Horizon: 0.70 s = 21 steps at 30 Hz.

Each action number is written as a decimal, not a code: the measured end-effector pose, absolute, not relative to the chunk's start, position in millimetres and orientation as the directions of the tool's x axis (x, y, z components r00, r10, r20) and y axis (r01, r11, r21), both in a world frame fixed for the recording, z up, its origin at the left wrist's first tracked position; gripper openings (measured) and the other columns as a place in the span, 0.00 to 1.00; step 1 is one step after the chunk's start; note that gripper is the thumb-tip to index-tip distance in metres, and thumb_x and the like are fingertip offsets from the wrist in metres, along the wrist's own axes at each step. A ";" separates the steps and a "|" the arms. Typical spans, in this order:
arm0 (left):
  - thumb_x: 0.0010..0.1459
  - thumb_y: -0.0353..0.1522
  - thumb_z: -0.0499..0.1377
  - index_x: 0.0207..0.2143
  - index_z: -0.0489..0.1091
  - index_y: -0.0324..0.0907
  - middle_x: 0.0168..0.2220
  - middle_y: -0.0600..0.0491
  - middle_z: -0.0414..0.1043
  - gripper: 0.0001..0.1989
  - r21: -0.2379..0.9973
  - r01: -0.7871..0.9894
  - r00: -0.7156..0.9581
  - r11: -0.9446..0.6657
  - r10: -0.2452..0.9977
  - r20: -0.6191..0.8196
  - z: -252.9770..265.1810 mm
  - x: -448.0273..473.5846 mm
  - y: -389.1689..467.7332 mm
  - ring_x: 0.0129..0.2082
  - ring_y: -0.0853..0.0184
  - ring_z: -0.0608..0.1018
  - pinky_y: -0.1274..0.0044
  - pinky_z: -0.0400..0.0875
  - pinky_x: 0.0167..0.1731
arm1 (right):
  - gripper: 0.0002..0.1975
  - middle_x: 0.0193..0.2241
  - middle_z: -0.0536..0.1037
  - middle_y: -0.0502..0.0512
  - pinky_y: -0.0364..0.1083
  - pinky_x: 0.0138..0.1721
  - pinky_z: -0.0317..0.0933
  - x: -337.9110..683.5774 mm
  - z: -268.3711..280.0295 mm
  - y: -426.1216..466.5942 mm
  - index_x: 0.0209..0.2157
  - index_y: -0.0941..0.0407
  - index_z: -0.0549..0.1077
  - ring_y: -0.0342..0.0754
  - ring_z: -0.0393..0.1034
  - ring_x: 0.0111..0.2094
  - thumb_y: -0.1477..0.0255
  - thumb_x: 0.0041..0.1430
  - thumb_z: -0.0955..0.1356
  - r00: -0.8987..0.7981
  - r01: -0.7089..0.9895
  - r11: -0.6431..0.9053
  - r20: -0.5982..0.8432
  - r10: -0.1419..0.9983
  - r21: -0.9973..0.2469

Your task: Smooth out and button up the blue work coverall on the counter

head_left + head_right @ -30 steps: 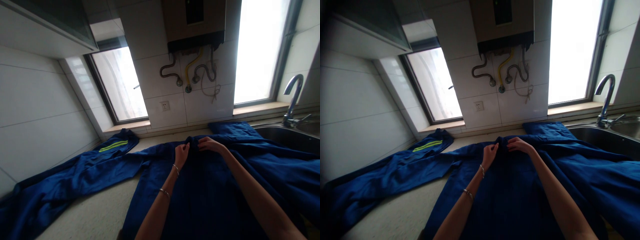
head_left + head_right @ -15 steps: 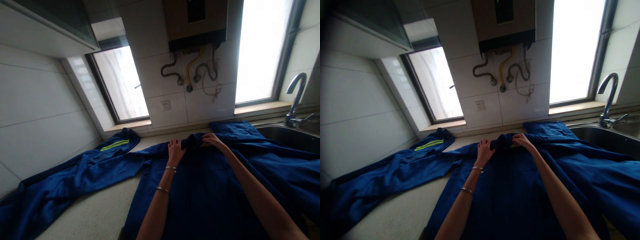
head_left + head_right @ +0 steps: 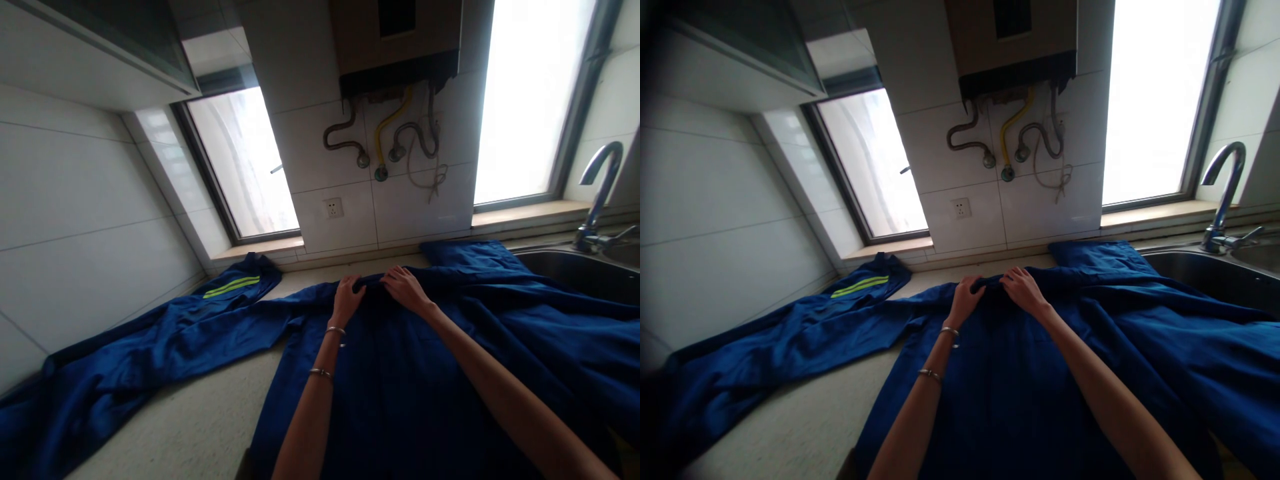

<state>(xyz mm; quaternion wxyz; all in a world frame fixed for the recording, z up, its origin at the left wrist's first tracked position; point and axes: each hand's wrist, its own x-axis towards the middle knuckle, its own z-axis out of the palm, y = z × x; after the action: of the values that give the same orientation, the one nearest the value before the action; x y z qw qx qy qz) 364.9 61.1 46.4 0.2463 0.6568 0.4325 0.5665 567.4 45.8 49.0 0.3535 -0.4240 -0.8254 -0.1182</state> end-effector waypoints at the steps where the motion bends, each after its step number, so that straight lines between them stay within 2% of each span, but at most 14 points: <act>1: 0.40 0.30 0.68 0.36 0.75 0.43 0.36 0.49 0.71 0.16 0.814 0.312 -0.036 -0.491 0.850 0.526 47.3 361.5 63.2 0.42 0.61 0.71 0.73 0.61 0.48 | 0.12 0.38 0.73 0.57 0.51 0.48 0.54 571.1 47.7 48.6 0.40 0.53 0.75 0.53 0.61 0.44 0.73 0.61 0.60 -0.353 0.800 0.590 0.709 0.610 -0.110; 3: 0.39 0.34 0.69 0.33 0.75 0.41 0.32 0.49 0.72 0.16 0.786 0.429 -0.019 -0.445 0.865 0.501 48.4 354.3 67.9 0.37 0.61 0.73 0.72 0.64 0.43 | 0.12 0.36 0.74 0.56 0.51 0.47 0.54 578.1 46.3 53.3 0.40 0.53 0.75 0.52 0.62 0.43 0.72 0.62 0.61 -0.283 0.821 0.558 0.765 0.578 -0.119; 5: 0.41 0.36 0.67 0.29 0.75 0.40 0.28 0.50 0.73 0.12 0.736 0.532 0.074 -0.419 0.889 0.452 48.8 348.3 72.1 0.33 0.62 0.74 0.72 0.65 0.39 | 0.12 0.36 0.75 0.55 0.49 0.46 0.55 582.9 46.0 56.2 0.39 0.53 0.76 0.50 0.62 0.42 0.71 0.62 0.61 -0.256 0.824 0.556 0.804 0.537 -0.109; 7: 0.45 0.36 0.65 0.26 0.75 0.39 0.25 0.52 0.72 0.09 0.744 0.540 0.141 -0.394 0.913 0.382 48.9 344.8 74.9 0.29 0.64 0.74 0.73 0.66 0.36 | 0.11 0.35 0.76 0.54 0.48 0.45 0.55 586.0 46.6 57.7 0.39 0.53 0.76 0.49 0.62 0.41 0.71 0.62 0.62 -0.269 0.819 0.569 0.820 0.505 -0.082; 9: 0.47 0.37 0.63 0.24 0.74 0.39 0.21 0.54 0.70 0.09 0.859 0.420 0.127 -0.293 0.956 0.265 49.0 343.7 76.2 0.25 0.67 0.72 0.75 0.67 0.32 | 0.10 0.34 0.77 0.53 0.48 0.44 0.55 589.0 48.0 58.3 0.39 0.53 0.76 0.49 0.62 0.40 0.71 0.62 0.63 -0.286 0.818 0.572 0.822 0.493 -0.058; 11: 0.48 0.38 0.63 0.25 0.73 0.38 0.19 0.55 0.68 0.11 0.970 0.206 0.120 -0.127 0.987 0.104 49.0 343.4 76.5 0.22 0.70 0.71 0.75 0.68 0.29 | 0.10 0.34 0.77 0.52 0.48 0.44 0.54 591.8 50.2 57.9 0.38 0.52 0.77 0.49 0.62 0.41 0.71 0.61 0.63 -0.287 0.826 0.561 0.820 0.495 -0.050; 14: 0.47 0.38 0.64 0.26 0.70 0.38 0.19 0.56 0.66 0.12 0.999 -0.041 0.151 0.022 0.988 -0.015 48.4 342.3 76.3 0.21 0.72 0.70 0.75 0.71 0.29 | 0.10 0.35 0.77 0.51 0.49 0.45 0.54 590.1 53.6 53.3 0.39 0.51 0.76 0.49 0.61 0.41 0.72 0.61 0.64 -0.267 0.849 0.527 0.825 0.499 -0.044; 18: 0.46 0.38 0.65 0.26 0.69 0.39 0.19 0.56 0.65 0.11 0.985 -0.160 0.151 0.069 0.987 -0.044 45.8 341.1 76.0 0.21 0.72 0.70 0.73 0.72 0.30 | 0.13 0.42 0.73 0.54 0.50 0.46 0.53 566.3 54.7 41.1 0.45 0.51 0.74 0.51 0.60 0.44 0.72 0.60 0.63 -0.342 0.857 0.512 0.807 0.482 0.057; 21: 0.46 0.39 0.65 0.29 0.70 0.38 0.23 0.53 0.68 0.13 0.994 -0.106 0.182 0.041 0.983 -0.021 43.9 342.9 75.9 0.24 0.70 0.72 0.73 0.72 0.30 | 0.12 0.45 0.71 0.56 0.50 0.45 0.53 542.0 53.3 36.3 0.44 0.52 0.73 0.52 0.60 0.45 0.73 0.61 0.63 -0.426 0.842 0.518 0.774 0.469 0.149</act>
<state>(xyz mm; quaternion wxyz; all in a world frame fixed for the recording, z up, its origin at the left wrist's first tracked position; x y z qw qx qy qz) 342.9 75.9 43.9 0.5775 0.5074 0.4322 0.4714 542.0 36.3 53.3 0.3452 -0.4099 -0.7999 -0.2700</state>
